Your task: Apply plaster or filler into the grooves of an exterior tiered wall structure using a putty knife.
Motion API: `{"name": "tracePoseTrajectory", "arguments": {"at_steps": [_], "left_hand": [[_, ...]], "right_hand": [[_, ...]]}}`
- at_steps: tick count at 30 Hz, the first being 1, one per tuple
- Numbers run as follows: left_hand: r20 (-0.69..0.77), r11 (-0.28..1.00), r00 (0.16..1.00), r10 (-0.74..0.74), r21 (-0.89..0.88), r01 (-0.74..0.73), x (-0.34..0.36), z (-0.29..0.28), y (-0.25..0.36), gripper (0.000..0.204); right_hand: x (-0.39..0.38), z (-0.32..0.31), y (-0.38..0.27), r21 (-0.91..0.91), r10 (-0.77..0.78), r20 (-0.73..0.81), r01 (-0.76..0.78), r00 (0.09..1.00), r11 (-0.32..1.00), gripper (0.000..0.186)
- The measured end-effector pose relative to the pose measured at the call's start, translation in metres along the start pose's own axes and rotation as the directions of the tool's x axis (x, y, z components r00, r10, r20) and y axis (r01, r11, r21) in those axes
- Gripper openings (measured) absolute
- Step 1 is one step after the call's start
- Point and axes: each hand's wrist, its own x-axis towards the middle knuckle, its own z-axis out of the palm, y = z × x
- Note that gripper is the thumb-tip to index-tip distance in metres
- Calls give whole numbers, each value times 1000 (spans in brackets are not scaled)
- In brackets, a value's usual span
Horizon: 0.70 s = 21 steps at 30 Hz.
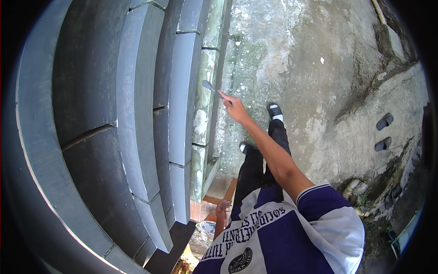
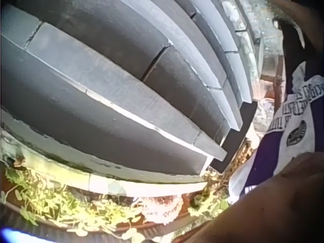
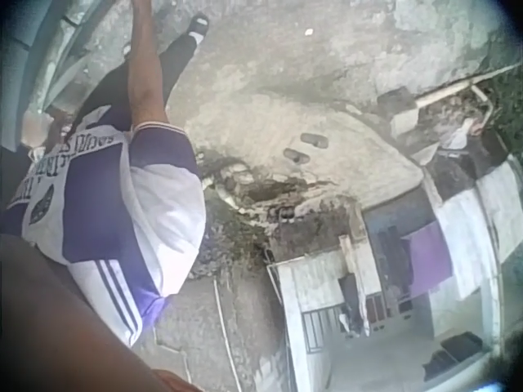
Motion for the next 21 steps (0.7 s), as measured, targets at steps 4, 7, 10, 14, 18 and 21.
{"name": "tracePoseTrajectory", "arguments": {"at_steps": [4, 7, 10, 14, 18, 21], "left_hand": [[-21, 997, 1000, -10, -80, 8, -10, 12, -16, 25], [-85, 998, 995, -49, 46, 53, -25, 20, -34, 27], [-65, 996, 995, -81, -39, 78, -37, 32, -34, 32], [-6, 990, 1000, 2, 142, -1, -38, 31, -41, 31], [174, 843, 934, 311, 403, -356, -28, 25, -40, 29], [-62, 993, 994, -95, 66, 99, -27, 37, -11, 30]], "right_hand": [[132, -52, -18, 24, -102, -223, 110, 969, 994, 40], [163, -46, -53, 1, -39, -139, 39, 990, 999, 40], [152, -21, -45, -32, -58, -144, 54, 988, 998, 42], [70, 19, -34, 112, -69, -5, 69, 998, 991, 49], [-15, 35, -2, 34, -103, 282, 98, 954, 995, 49], [-6, 24, 26, 108, -56, 270, 27, 961, 994, 46]]}}
